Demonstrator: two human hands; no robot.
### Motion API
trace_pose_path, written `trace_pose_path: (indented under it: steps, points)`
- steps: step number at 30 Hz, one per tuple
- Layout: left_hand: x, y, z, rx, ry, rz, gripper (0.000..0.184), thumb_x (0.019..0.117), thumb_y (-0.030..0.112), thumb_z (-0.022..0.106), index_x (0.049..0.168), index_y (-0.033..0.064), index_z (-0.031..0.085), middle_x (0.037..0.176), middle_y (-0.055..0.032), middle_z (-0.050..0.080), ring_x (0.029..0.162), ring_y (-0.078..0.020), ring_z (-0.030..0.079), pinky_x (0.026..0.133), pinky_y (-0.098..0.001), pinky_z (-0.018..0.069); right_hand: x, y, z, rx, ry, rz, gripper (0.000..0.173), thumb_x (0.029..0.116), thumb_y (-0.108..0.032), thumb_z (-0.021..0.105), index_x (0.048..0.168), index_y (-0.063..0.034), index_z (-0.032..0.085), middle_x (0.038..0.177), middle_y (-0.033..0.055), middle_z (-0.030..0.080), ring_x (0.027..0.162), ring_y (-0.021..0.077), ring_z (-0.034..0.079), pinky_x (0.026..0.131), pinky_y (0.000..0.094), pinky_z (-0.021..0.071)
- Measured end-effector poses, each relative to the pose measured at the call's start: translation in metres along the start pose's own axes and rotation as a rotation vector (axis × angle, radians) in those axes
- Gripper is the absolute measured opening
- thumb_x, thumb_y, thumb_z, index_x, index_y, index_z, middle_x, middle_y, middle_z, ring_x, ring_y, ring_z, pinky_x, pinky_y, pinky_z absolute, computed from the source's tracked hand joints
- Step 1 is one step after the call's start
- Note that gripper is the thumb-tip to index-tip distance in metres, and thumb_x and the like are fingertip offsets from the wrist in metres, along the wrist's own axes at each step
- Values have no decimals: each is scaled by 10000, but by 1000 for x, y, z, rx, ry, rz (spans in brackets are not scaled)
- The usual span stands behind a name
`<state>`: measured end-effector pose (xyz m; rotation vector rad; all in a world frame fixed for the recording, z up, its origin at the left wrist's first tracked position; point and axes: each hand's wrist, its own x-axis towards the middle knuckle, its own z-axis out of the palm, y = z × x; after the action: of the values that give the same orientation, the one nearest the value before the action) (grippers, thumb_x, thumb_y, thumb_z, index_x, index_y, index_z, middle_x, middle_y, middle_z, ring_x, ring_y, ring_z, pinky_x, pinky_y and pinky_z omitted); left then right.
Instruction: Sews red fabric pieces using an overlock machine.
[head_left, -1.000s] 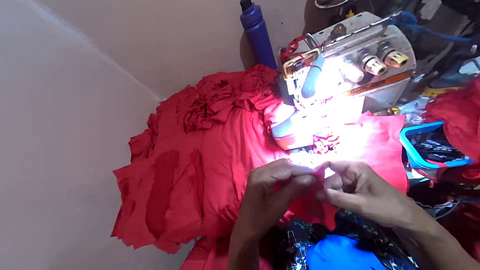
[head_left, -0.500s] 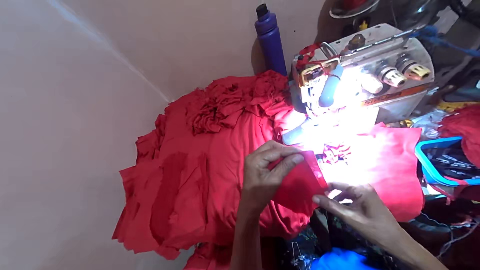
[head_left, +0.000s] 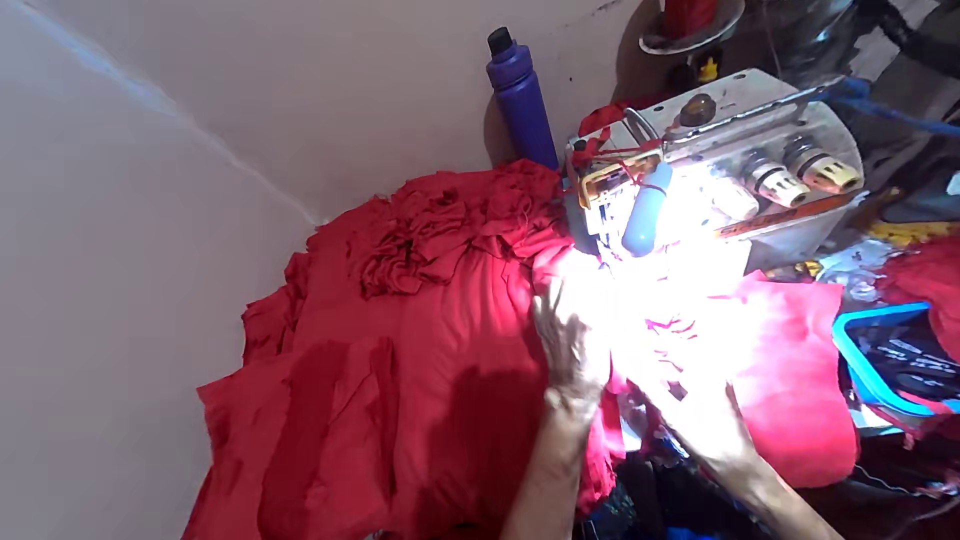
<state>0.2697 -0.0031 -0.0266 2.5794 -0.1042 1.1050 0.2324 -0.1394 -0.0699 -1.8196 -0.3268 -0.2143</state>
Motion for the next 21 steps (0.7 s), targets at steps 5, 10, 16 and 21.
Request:
trace_pose_path:
  steps: [5,10,16,21]
  points:
    - [-30,21,0,82,36,-22,103,861,106,711,887,79,807,892,-112,749,909,-289,699,902,-447,500,-13,9,-5,41,73,-74,253,922,-229,673,950,12,743,928,60,733,811,-29,655,746,130,531]
    - [-20,25,9,26,-24,-156,205,900,148,701,1068,65,785,1077,-112,755,1043,-282,694,964,-457,488,10,2,-1,65,140,-35,223,910,-211,679,937,10,700,731,-48,638,661,-86,574,645,93,480]
    - [0,16,4,-39,-229,-234,338,932,173,683,1233,21,708,1248,-171,693,1201,-326,634,1041,-495,468,32,2,5,107,155,-47,242,956,-130,646,1105,53,700,811,10,719,675,-49,660,643,130,563]
    - [32,-15,-7,-92,-433,-301,400,992,229,669,1357,82,594,1244,-179,667,1131,-355,649,922,-567,517,45,5,2,-181,115,-149,279,976,-237,605,1143,-92,774,826,51,739,693,144,682,649,368,558]
